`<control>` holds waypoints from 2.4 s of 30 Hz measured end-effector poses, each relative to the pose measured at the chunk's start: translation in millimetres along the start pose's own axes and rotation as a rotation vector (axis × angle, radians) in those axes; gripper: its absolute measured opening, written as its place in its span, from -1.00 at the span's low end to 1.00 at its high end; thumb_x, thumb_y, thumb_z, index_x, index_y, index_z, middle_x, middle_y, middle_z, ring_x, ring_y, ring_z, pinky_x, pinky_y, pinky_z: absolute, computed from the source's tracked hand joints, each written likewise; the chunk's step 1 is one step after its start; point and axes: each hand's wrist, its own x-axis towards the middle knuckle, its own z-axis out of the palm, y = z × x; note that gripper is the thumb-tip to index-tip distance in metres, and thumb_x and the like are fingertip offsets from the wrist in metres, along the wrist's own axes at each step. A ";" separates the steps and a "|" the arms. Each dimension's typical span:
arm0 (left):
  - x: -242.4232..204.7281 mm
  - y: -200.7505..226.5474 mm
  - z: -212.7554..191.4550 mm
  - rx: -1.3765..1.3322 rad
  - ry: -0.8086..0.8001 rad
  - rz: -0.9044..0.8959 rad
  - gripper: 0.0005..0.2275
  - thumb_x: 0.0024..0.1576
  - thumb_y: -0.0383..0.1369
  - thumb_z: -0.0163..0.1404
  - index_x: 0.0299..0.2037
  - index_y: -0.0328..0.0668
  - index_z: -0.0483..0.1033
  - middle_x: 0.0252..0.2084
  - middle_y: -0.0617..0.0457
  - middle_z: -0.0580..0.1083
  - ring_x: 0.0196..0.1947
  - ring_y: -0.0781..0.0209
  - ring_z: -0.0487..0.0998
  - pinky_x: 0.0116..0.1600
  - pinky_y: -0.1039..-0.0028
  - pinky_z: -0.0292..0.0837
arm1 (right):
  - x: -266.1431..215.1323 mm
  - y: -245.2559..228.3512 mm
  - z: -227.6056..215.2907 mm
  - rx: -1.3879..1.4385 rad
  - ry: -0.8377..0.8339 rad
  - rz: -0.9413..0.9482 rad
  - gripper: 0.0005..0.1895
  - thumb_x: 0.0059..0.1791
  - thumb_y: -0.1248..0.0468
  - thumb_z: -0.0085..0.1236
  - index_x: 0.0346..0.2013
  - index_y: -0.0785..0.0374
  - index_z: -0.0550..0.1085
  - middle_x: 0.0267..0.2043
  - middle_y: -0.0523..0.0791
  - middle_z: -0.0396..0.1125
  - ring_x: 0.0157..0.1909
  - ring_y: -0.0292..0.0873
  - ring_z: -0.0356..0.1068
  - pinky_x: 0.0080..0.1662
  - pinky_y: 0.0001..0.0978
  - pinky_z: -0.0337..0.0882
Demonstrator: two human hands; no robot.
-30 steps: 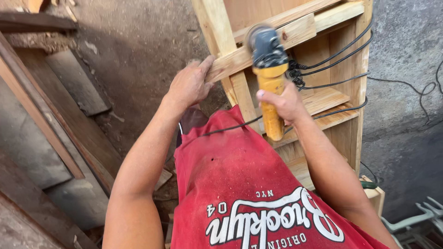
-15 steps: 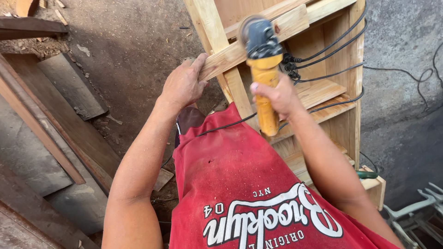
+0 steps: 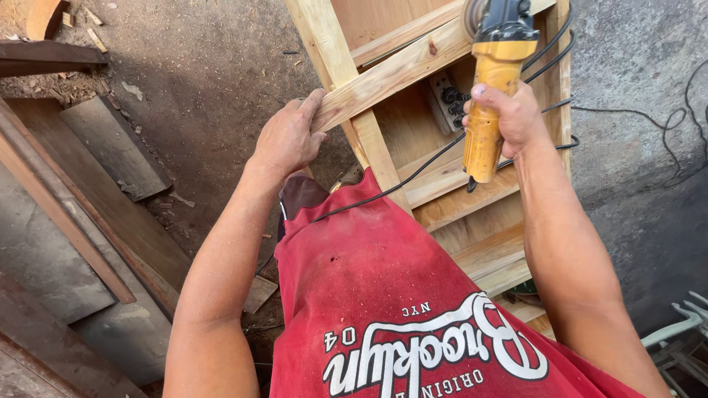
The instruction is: The person sands a wooden plank with an angle grinder, then installs metal drawer slides into a wooden cabinet frame using a screwdriver. The person secures the slides to the cabinet interior and aligns them for drawer installation.
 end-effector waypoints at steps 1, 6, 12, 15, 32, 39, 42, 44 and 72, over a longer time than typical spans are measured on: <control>-1.7 0.2 0.5 -0.003 -0.010 -0.007 -0.33 0.00 -0.33 0.25 0.34 -0.10 0.25 -0.07 -0.27 0.49 -0.03 -0.30 0.52 0.03 0.05 0.44 | -4.4 -0.7 1.2 0.027 -0.006 0.014 -0.67 -0.03 0.22 0.26 -0.07 0.31 0.40 -0.35 -0.06 0.40 -0.38 -0.15 0.46 -0.27 -0.23 0.54; 0.9 3.5 -4.4 0.003 -0.057 -0.073 -0.37 0.03 -0.25 0.25 0.33 -0.01 0.26 -0.12 -0.29 0.49 -0.06 -0.31 0.53 0.00 0.03 0.43 | -36.1 21.8 38.1 -0.114 -0.138 0.026 -0.60 -0.14 0.30 0.30 -0.05 0.29 0.42 -0.30 -0.12 0.39 -0.33 -0.20 0.45 -0.26 -0.28 0.52; -3.1 6.4 -2.8 -0.019 -0.039 -0.092 -0.37 0.05 -0.25 0.25 0.34 0.02 0.26 -0.13 -0.27 0.49 -0.07 -0.30 0.53 0.01 0.04 0.43 | -49.1 42.5 74.6 -0.233 -0.281 0.109 -0.60 -0.15 0.30 0.32 -0.06 0.29 0.45 -0.30 -0.14 0.41 -0.35 -0.25 0.41 -0.29 -0.33 0.48; 1.6 5.0 -4.9 -0.027 -0.002 -0.026 -0.36 0.01 -0.28 0.26 0.31 -0.04 0.27 -0.10 -0.26 0.50 -0.05 -0.30 0.53 0.00 0.05 0.44 | -44.8 33.8 79.8 -0.270 -0.231 0.074 -0.63 -0.13 0.28 0.35 -0.08 0.30 0.49 -0.28 -0.14 0.43 -0.31 -0.27 0.41 -0.24 -0.36 0.47; 0.2 4.5 -5.6 -0.028 0.008 0.025 -0.38 0.01 -0.34 0.24 0.30 -0.12 0.27 0.02 -0.24 0.49 0.03 -0.31 0.50 0.04 0.04 0.42 | -11.1 8.8 10.4 -0.038 0.024 -0.007 -0.75 -0.06 0.25 0.26 -0.16 0.30 0.47 -0.37 -0.08 0.42 -0.40 -0.17 0.46 -0.29 -0.29 0.53; -0.1 6.9 -5.2 0.001 0.004 0.033 -0.34 0.00 -0.32 0.25 0.33 -0.14 0.26 0.04 -0.29 0.48 0.02 -0.32 0.50 0.05 0.05 0.41 | -22.7 39.0 43.0 -0.076 -0.151 -0.027 -0.70 -0.10 0.29 0.32 -0.13 0.31 0.47 -0.31 -0.11 0.40 -0.34 -0.22 0.43 -0.25 -0.32 0.48; 2.2 9.0 -4.9 0.023 -0.078 -0.091 -0.35 0.01 -0.31 0.25 0.34 -0.06 0.26 -0.04 -0.29 0.49 0.01 -0.30 0.51 0.06 0.05 0.41 | -17.5 44.3 36.8 -0.106 -0.129 0.004 -0.72 -0.09 0.27 0.30 -0.16 0.32 0.47 -0.34 -0.09 0.42 -0.35 -0.19 0.45 -0.27 -0.30 0.50; 1.3 8.6 -4.9 0.026 -0.087 -0.104 -0.35 0.03 -0.31 0.24 0.35 -0.05 0.26 -0.05 -0.30 0.49 0.00 -0.31 0.51 0.06 0.05 0.42 | -8.8 35.1 20.6 -0.053 -0.078 0.048 -0.70 -0.09 0.25 0.30 -0.14 0.30 0.46 -0.34 -0.09 0.42 -0.36 -0.19 0.46 -0.26 -0.29 0.53; 1.8 9.8 -4.7 0.045 -0.079 -0.081 -0.34 0.03 -0.30 0.25 0.36 -0.05 0.23 -0.09 -0.28 0.48 -0.02 -0.31 0.52 0.03 0.05 0.43 | -42.0 45.9 78.6 -0.197 -0.265 0.059 -0.58 -0.16 0.28 0.35 -0.03 0.27 0.49 -0.25 -0.14 0.45 -0.29 -0.27 0.44 -0.20 -0.38 0.49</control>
